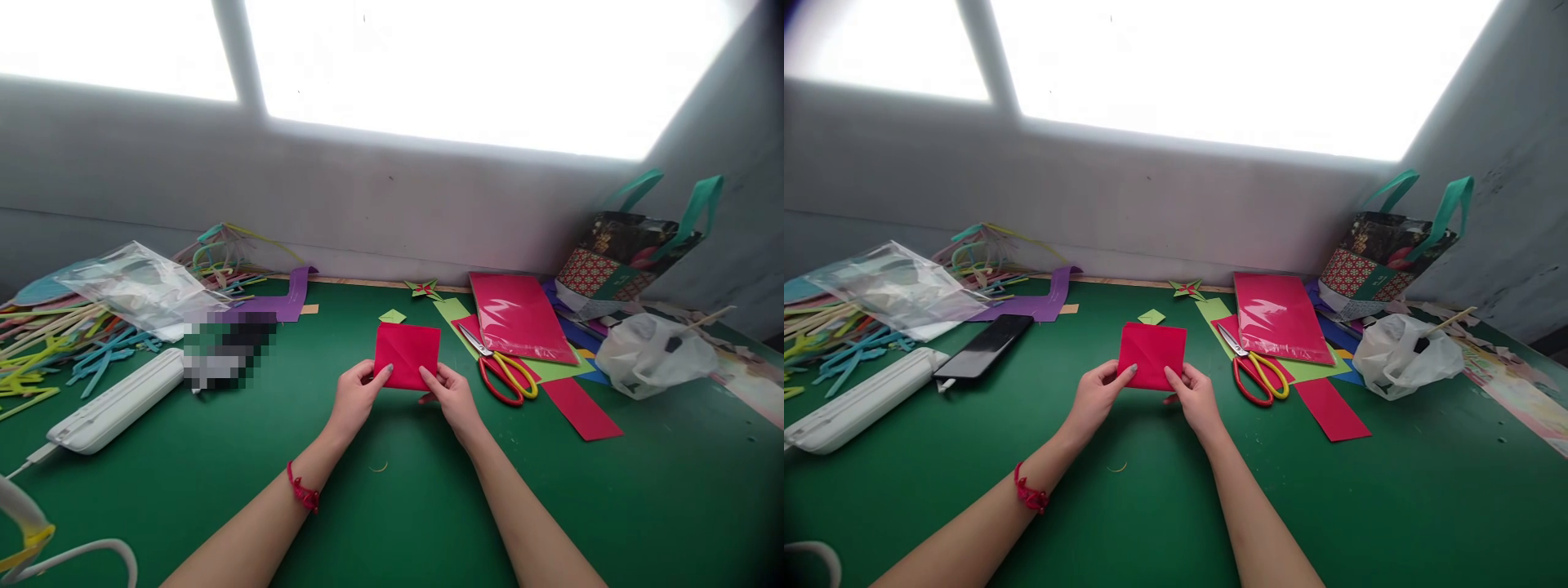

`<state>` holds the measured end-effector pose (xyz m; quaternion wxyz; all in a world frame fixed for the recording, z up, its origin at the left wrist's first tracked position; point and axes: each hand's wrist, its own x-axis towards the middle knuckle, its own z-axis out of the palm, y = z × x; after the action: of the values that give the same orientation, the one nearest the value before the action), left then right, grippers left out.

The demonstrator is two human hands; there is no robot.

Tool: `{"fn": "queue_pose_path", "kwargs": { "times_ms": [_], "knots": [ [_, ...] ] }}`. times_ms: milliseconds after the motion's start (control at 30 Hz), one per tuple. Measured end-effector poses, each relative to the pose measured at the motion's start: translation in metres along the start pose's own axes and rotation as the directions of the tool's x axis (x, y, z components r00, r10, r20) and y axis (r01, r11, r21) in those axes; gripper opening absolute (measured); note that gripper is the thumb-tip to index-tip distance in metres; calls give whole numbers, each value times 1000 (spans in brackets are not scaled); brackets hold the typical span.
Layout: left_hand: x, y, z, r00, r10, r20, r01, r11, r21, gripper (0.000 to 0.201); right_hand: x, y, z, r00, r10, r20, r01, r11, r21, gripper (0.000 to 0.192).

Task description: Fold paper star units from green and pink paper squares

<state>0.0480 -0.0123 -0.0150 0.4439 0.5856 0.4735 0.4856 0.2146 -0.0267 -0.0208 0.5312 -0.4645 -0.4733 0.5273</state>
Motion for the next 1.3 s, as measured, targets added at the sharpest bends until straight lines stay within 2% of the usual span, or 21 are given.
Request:
{"fn": "queue_pose_path", "kwargs": {
  "times_ms": [133, 233, 300, 400, 500, 600, 667, 733, 833, 933, 1033, 1167, 1300],
  "knots": [
    [0, 1, 3, 998, -30, 61, 37, 991, -132, 29, 3, 4, -3, 1000, -7, -23, 6, 999, -44, 38],
    [3, 2, 2, 995, -52, 83, 73, 961, -266, 53, 3, 2, -7, 1000, 5, -13, -5, 999, -33, 37],
    [7, 3, -2, 996, -60, 70, 77, 957, -280, 63, 1, -2, -11, 997, 49, 65, -47, 998, -32, 36],
    [13, 6, -14, 998, -40, 49, 50, 973, -224, 57, -4, -11, -17, 952, 163, 258, -146, 986, -86, 36],
    [15, 11, -24, 974, -103, 202, 135, 979, -151, 43, -10, -16, -20, 892, 247, 380, -201, 967, -155, 33],
    [11, 11, -26, 931, -164, 327, 195, 978, -67, 37, -14, -17, -19, 866, 273, 420, -209, 959, -192, 31],
    [8, 8, -22, 914, -185, 362, 212, 977, -37, 31, -13, -16, -18, 880, 261, 397, -197, 961, -196, 30],
    [6, 2, -16, 925, -189, 329, 216, 975, -46, 28, -12, -14, -16, 919, 229, 321, -180, 968, -176, 29],
    [3, -6, -7, 955, -181, 234, 212, 971, -115, 28, -8, -11, -17, 981, 156, 112, -143, 983, -117, 30],
    [1, -11, 0, 950, -180, 254, 223, 962, -155, 29, -4, -7, -20, 993, 101, -52, -105, 991, -81, 32],
    [0, -10, 2, 948, -147, 281, 203, 962, -180, 29, -3, -5, -22, 993, 79, -83, -87, 992, -92, 33],
    [1, -4, 1, 974, -117, 193, 158, 964, -215, 31, -5, -6, -21, 998, 51, -47, -57, 990, -126, 30],
    [0, 1, 0, 977, -119, 174, 157, 963, -221, 27, -7, -8, -17, 998, 40, -49, -47, 987, -154, 29]
  ]
}}
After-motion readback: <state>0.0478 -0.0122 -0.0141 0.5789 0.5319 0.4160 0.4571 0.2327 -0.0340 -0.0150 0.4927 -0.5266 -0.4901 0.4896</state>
